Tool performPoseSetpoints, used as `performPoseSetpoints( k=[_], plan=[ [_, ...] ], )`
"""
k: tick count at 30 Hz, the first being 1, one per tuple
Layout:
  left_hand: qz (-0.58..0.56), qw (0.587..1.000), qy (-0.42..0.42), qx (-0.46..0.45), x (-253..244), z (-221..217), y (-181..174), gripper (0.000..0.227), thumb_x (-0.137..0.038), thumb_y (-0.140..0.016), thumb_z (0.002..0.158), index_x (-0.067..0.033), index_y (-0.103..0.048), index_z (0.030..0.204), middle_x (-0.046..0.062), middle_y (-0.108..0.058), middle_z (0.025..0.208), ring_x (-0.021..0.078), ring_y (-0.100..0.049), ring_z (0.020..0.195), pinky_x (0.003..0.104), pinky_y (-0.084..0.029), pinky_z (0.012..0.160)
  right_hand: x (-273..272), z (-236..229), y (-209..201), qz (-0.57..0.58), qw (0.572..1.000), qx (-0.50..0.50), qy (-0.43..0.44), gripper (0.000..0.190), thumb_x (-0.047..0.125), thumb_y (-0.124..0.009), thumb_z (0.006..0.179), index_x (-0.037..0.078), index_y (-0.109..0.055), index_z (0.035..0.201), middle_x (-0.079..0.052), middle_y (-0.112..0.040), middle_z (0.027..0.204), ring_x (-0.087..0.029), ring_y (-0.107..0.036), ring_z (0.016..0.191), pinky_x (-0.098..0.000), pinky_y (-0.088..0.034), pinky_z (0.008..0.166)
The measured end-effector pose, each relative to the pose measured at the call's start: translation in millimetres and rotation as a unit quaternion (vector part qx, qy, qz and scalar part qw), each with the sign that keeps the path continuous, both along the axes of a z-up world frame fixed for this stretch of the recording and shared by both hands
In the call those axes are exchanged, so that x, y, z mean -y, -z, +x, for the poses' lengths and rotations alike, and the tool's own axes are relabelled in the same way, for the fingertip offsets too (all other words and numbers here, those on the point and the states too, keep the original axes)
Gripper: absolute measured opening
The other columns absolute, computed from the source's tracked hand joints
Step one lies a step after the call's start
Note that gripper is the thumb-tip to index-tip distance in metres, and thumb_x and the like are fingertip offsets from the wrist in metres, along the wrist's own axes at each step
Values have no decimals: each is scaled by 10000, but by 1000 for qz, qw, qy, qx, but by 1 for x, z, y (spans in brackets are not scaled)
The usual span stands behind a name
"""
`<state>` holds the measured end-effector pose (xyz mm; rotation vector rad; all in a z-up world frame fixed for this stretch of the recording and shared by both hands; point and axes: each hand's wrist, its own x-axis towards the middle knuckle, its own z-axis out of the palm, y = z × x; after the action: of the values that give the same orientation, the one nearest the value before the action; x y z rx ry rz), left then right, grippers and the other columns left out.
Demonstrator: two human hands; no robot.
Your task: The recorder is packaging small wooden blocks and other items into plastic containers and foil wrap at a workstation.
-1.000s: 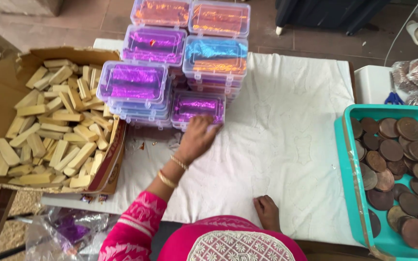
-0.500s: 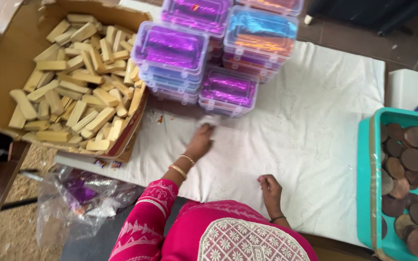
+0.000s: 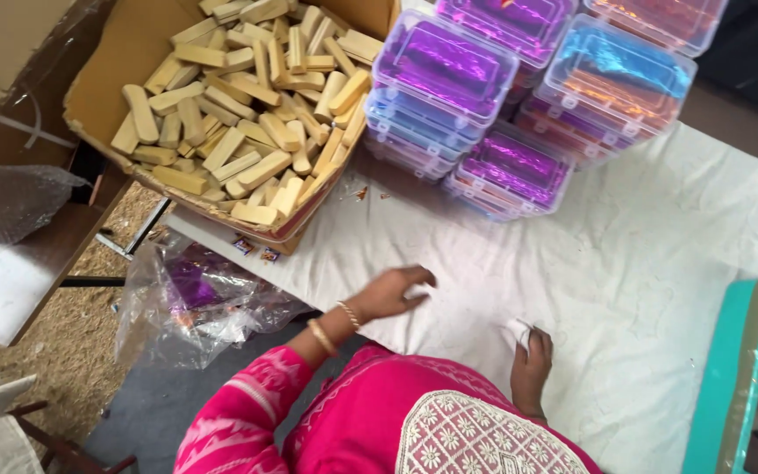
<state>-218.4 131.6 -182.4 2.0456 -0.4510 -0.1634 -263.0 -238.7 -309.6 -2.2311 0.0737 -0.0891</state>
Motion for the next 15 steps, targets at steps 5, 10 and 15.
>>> performPoseSetpoints(
  k=[5,10,15],
  plan=[
    [42,958,-248,140,-102,-1,-43,163,-65,-701,872,-61,-705,1034,103,-732,1031,281,-713,930,376,-580,806,-8,-33,8,-207,971,55,-109,503,122,-621,869,185,-638,1368,-166,-516,1427,-361,-432,1334,-461,-362,1143],
    [144,897,-409,87,-211,34,-54,79,-132,-663,986,-66,-685,1022,102,-730,988,237,-728,862,378,-577,780,-3,-38,35,-293,947,69,-116,577,278,-659,830,179,-617,1397,-147,-523,1391,-339,-425,1341,-505,-343,1153],
    [384,861,-322,-91,-304,88,25,476,-371,-774,888,-102,-632,1255,183,-673,1149,355,-656,1064,488,-548,846,19,-36,74,-284,934,174,-131,460,431,-561,1006,76,-548,1297,-162,-530,1404,-336,-429,1378,-487,-340,1193]
  ],
)
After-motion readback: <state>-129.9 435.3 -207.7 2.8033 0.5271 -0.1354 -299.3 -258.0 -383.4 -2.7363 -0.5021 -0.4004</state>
